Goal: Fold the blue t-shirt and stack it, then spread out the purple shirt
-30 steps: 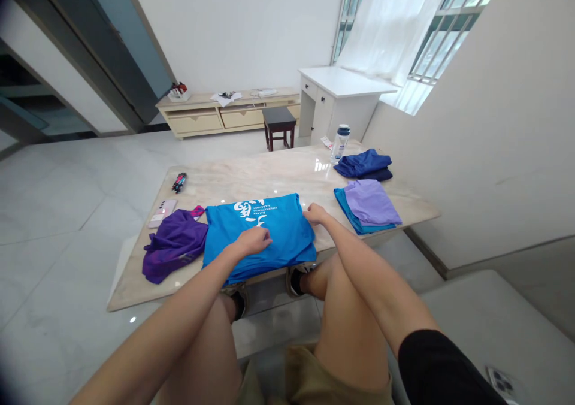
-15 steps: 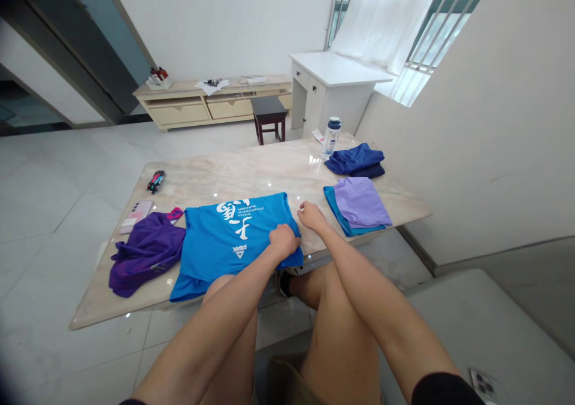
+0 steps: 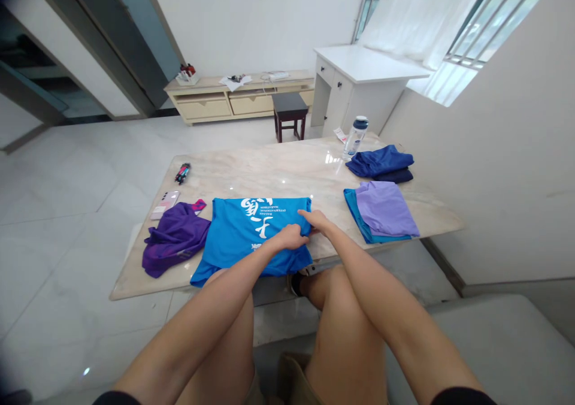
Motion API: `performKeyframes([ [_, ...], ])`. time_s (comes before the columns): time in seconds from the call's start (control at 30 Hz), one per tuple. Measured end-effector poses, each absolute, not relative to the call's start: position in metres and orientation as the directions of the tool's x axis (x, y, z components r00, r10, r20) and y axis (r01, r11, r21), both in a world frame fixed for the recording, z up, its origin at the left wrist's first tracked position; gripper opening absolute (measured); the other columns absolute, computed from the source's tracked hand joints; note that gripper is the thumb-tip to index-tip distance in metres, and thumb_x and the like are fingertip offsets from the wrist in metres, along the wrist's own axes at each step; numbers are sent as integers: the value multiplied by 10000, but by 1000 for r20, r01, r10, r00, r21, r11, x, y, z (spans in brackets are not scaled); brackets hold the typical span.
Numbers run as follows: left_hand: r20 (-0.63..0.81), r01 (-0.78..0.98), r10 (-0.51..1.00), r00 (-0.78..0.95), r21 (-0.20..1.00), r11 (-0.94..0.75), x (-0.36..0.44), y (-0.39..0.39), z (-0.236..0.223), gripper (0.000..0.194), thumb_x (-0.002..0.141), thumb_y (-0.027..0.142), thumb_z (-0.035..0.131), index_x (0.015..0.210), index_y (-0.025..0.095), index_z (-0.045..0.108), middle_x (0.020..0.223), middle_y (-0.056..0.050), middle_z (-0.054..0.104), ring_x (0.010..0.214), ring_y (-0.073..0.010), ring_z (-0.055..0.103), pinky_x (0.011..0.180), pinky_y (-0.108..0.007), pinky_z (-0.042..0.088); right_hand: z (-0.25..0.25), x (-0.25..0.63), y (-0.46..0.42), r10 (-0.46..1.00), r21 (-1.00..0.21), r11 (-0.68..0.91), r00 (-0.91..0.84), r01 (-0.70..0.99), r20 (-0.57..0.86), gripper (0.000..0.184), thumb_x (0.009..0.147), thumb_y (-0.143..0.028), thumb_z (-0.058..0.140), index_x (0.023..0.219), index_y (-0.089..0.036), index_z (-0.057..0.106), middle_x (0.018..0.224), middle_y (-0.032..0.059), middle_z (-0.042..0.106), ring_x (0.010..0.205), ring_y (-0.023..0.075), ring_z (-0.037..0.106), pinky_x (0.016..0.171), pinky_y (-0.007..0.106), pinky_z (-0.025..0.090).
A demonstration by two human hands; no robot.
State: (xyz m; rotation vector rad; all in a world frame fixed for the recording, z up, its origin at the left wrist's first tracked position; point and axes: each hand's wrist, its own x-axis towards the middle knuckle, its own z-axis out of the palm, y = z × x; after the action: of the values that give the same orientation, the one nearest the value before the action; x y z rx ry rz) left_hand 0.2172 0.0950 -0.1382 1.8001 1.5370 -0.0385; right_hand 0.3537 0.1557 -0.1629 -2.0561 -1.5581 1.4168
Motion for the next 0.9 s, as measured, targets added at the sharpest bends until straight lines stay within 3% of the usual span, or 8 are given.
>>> performKeyframes([
  [0.13,-416,763,858,302,644,44,187,88,-131,190,910,343,696,892,167,768,974,-156,805,1038,-344,769,915,-398,607,-156,329,152,823,-673,-479,20,564,-568,148,961,-322,693,948,-184,639,917,96,767,755,203,725,582,263,595],
  [0.27,-475,591,848,235,762,263,140,76,-119,163,879,309,667,766,204,615,741,-46,667,781,-234,694,712,-325,593,-142,292,149,875,-758,-427,13,493,-484,48,938,-233,643,962,-198,620,1000,100,779,831,203,754,603,253,637],
  [0.4,-510,357,836,200,833,423,88,60,-104,99,837,252,637,780,212,567,755,-6,611,753,-171,625,694,-272,572,-132,248,147,927,-796,-336,26,504,-374,157,953,-266,637,1084,-179,636,1105,135,774,844,221,768,578,272,642],
  [0.53,-536,229,839,95,832,506,40,41,-102,37,814,198,592,827,211,561,758,17,565,712,-135,570,669,-233,530,-126,197,141,951,-771,-287,74,569,-299,459,952,-339,723,1349,-149,592,1221,190,766,826,256,776,582,299,619],
  [0.6,-555,215,832,22,815,538,18,31,-107,97,802,168,585,882,216,556,755,29,538,685,-128,536,636,-226,506,-123,170,135,968,-781,-193,-15,594,-251,504,966,-338,729,1410,-145,591,1186,169,789,823,254,785,628,287,611],
  [0.67,-589,223,807,-41,782,582,-3,21,-114,138,827,164,584,949,221,554,773,24,549,696,-139,551,642,-243,523,-120,143,129,959,-801,-50,-195,596,-205,417,1005,-307,682,1392,-157,646,1157,125,814,842,231,792,695,261,608],
  [0.77,-624,291,774,-113,724,626,-33,7,-126,87,959,298,572,993,219,559,822,-15,613,765,-174,631,701,-285,577,-117,110,119,907,-763,198,-410,616,-95,254,1024,-233,638,1224,-152,770,1191,102,826,1015,229,788,887,246,588],
  [0.9,-608,324,777,-160,712,623,-59,-1,-138,405,1022,598,557,961,198,578,871,-63,688,828,-212,695,729,-305,595,-121,89,113,887,-628,343,-461,699,-28,237,1010,-161,590,1053,-142,823,1143,113,839,1117,248,767,1000,260,535],
])
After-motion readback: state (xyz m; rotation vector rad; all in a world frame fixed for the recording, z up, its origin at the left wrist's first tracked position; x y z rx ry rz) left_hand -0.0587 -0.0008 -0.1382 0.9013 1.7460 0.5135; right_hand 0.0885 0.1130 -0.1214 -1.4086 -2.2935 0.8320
